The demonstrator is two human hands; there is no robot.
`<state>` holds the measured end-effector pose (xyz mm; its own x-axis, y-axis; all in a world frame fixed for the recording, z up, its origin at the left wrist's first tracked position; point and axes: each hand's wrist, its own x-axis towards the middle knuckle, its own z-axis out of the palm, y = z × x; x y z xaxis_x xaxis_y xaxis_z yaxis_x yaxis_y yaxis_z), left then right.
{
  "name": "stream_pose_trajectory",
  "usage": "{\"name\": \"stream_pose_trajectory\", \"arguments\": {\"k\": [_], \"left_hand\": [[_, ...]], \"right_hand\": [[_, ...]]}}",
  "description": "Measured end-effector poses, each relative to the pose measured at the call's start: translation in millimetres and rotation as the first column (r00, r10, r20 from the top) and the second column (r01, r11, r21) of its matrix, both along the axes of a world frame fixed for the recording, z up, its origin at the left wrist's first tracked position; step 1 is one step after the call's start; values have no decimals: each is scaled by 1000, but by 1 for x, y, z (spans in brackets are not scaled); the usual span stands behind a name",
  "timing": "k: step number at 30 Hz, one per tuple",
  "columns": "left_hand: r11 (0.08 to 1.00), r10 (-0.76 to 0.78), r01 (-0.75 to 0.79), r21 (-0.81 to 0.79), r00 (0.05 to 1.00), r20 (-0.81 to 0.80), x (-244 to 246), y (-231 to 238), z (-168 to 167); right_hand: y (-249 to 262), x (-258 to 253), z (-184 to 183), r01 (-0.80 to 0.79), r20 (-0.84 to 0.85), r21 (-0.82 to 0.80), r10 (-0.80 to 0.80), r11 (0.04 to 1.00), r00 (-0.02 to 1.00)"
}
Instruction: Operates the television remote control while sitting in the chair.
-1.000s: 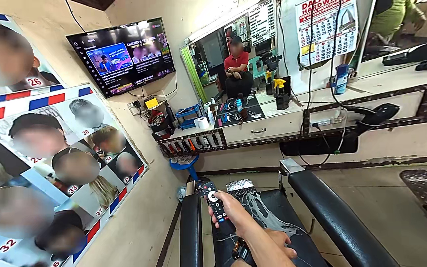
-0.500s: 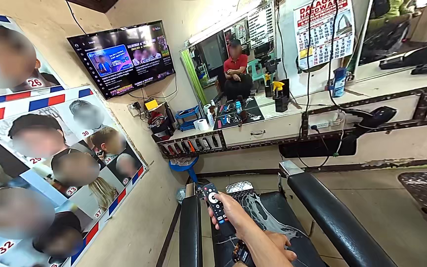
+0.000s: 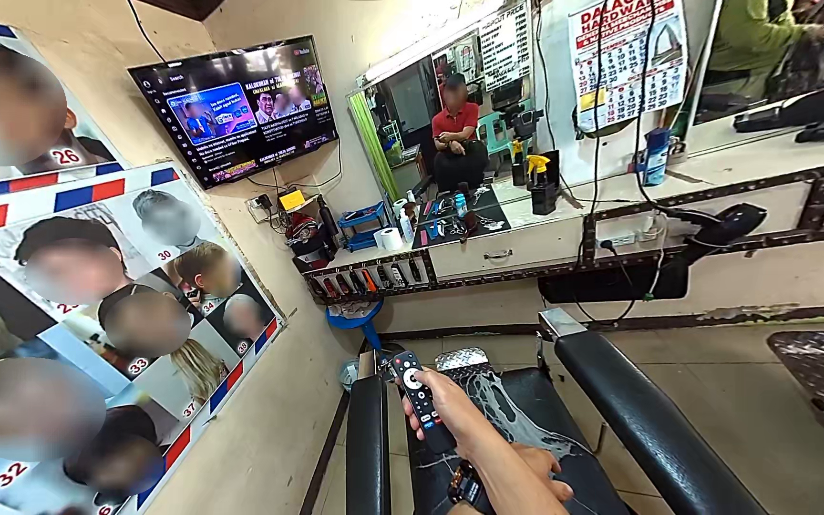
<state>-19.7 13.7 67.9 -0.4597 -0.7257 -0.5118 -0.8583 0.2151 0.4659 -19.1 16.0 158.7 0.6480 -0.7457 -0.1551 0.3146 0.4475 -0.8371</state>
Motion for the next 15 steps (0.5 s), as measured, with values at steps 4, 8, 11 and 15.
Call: {"name": "stream_pose_trajectory", "arguments": {"k": [4, 8, 11, 15], "left_hand": [[1000, -6, 6, 2, 1000, 13, -1, 0, 2], [1000, -10, 10, -3, 1000, 9, 0, 0, 0], [1000, -17, 18, -6, 1000, 2, 1, -2, -6], [1000, -20, 20, 12, 1000, 8, 0, -2, -1]], "right_hand": [[1, -1, 1, -1, -7, 15, 1, 1000, 1000], [0, 0, 0, -6, -11, 11, 6, 1000, 1000], [0, 0, -1, -10, -12, 11, 11, 1000, 1000], [0, -1, -1, -12, 3, 13, 12, 1000, 1000]]}}
